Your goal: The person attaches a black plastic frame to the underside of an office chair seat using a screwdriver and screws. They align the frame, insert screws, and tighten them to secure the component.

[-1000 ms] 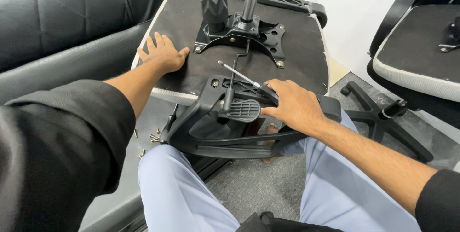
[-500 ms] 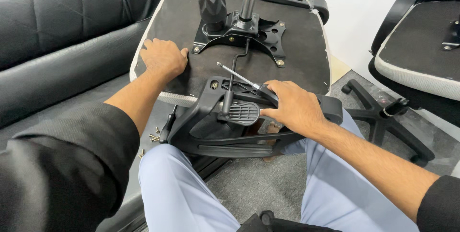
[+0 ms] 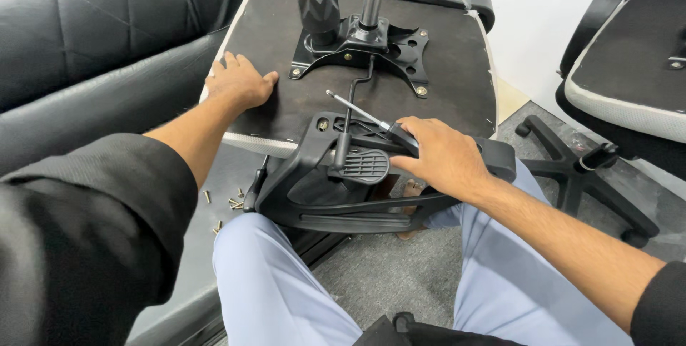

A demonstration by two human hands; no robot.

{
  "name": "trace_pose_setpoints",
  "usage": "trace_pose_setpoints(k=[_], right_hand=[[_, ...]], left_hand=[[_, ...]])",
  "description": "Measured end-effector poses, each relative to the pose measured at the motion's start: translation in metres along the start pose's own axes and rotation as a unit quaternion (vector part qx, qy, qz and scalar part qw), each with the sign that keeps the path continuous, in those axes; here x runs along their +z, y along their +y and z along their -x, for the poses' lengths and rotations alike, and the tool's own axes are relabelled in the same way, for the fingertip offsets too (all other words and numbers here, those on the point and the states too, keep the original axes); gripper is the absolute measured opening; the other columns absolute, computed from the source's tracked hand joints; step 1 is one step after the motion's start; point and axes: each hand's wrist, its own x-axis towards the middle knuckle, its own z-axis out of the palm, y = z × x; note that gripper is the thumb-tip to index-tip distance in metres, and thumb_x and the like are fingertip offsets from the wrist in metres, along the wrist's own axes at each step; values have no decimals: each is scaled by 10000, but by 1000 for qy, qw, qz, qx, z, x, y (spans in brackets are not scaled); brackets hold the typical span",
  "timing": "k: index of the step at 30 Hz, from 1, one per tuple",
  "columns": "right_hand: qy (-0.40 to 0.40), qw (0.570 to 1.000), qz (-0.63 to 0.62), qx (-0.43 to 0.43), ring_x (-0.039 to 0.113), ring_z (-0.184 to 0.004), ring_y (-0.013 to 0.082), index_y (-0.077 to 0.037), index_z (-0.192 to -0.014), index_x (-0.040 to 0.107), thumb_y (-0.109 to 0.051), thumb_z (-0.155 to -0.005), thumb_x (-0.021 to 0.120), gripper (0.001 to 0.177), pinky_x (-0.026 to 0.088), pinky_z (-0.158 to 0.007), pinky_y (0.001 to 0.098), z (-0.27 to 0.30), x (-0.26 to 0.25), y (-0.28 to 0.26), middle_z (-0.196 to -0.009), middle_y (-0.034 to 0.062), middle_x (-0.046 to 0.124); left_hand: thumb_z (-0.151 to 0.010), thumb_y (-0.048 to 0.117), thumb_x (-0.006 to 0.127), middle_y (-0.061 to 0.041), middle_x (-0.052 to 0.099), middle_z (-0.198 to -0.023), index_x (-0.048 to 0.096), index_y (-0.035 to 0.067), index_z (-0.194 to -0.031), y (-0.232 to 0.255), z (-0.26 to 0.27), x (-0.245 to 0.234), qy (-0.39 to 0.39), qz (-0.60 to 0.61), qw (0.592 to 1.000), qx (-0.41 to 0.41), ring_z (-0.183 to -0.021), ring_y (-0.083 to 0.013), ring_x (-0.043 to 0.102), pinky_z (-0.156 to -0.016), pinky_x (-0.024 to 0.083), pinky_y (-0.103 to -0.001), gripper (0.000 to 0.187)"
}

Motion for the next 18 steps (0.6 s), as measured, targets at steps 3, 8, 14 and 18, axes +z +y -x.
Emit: trace_pose_setpoints(k=[3, 8, 14, 18], right_hand=[[-58, 991, -80, 86, 721, -868, 290, -194, -1128, 741, -431, -889, 678, 342, 535, -775, 449, -4, -5, 3, -929, 95, 765], [9, 985, -65, 160, 734, -796, 336, -179, -1107, 736, -338, -945, 600, 265, 531, -735, 475, -14, -7, 32, -857, 145, 758], [4, 986, 43, 160, 704, -908, 404, -62, -1069, 686, -298, -960, 597, 275, 531, -826, 524, -36, -13, 106, -933, 212, 739], [-33, 986, 21, 165, 707, -956, 395, -58, -1079, 675, -318, -962, 580, 300, 524, -878, 507, -45, -2, 144, -987, 213, 741]], left_hand=[[-960, 687, 459, -199, 316, -1612, 449, 25, -1492, 18, 10, 2, -28, 39, 999, -16, -1481, -420, 278, -1158, 312, -551, 850], [-888, 671, 547, -251, 584, -1426, 601, -5, -1374, 55, 44, -7, -105, 260, 960, 18, -1346, -422, 538, -1102, 449, -504, 834], [-772, 453, 818, -288, 634, -1390, 593, -105, -1333, 115, 110, -20, -216, 279, 930, 104, -1290, -402, 631, -1070, 501, -497, 823], [-761, 331, 823, -152, 615, -1370, 529, 86, -1359, 127, 139, -21, -155, 136, 975, 78, -1339, -384, 512, -1062, 444, -582, 710]])
